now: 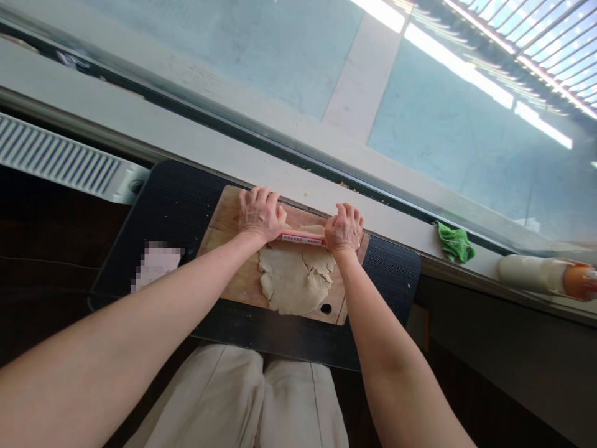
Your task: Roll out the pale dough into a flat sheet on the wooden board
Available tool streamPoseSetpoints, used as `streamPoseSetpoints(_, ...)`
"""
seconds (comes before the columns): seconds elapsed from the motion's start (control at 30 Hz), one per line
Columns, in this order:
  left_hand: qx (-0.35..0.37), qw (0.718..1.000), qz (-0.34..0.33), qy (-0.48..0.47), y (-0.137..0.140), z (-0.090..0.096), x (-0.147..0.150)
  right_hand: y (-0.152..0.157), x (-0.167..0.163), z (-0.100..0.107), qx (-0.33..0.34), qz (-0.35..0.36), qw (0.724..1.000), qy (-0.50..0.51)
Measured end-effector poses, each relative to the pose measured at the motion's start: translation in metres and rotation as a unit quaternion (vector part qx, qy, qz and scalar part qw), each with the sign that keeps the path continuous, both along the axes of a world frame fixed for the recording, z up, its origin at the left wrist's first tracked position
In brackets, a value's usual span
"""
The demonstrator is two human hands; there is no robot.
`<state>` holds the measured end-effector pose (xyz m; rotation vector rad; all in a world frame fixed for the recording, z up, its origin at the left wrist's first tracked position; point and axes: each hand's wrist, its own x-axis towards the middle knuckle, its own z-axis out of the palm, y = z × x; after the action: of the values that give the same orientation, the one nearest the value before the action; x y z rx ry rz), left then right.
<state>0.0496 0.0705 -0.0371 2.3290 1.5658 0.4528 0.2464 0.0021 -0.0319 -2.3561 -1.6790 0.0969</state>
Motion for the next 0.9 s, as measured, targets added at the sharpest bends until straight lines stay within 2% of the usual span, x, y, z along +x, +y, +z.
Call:
streamPoseSetpoints(0.1, 0.003, 1.0, 0.011, -0.005, -0.006, 0.003, -0.002, -0.006, -0.004, 0.0, 0.001, -0.011, 1.0, 0.001)
streamPoseSetpoints(0.23, 0.007, 0.998, -0.064, 0.011, -0.049, 0.006, -0.02, -0.051, -0.02, 0.001, -0.003, 0.014, 1.0, 0.013)
streamPoseSetpoints(0.3, 0.004, 0.997, -0.081, 0.016, -0.054, 0.006, -0.025, -0.059, -0.021, 0.001, -0.008, 0.028, 0.999, 0.017)
streamPoseSetpoints(0.37, 0.001, 0.996, -0.085, 0.021, -0.041, 0.004, -0.021, -0.046, -0.016, 0.001, -0.012, 0.03, 0.999, 0.018)
streamPoseSetpoints(0.47, -0.001, 0.996, -0.081, 0.026, -0.004, 0.002, -0.007, -0.007, -0.002, -0.001, -0.009, -0.001, 1.0, 0.016)
streamPoseSetpoints(0.57, 0.0, 0.999, -0.045, 0.02, 0.014, 0.002, 0.003, 0.013, 0.004, -0.002, -0.007, -0.034, 0.999, 0.019)
streamPoseSetpoints(0.63, 0.0, 0.999, -0.035, 0.016, 0.003, 0.003, 0.0, 0.001, 0.0, -0.002, -0.005, -0.04, 0.999, 0.02)
streamPoseSetpoints(0.8, 0.007, 0.996, -0.087, 0.025, -0.051, 0.002, -0.025, -0.064, -0.021, -0.005, 0.007, 0.014, 1.0, 0.016)
streamPoseSetpoints(0.9, 0.01, 0.994, -0.102, 0.025, -0.051, 0.0, -0.027, -0.069, -0.02, -0.008, 0.012, 0.03, 0.999, 0.013)
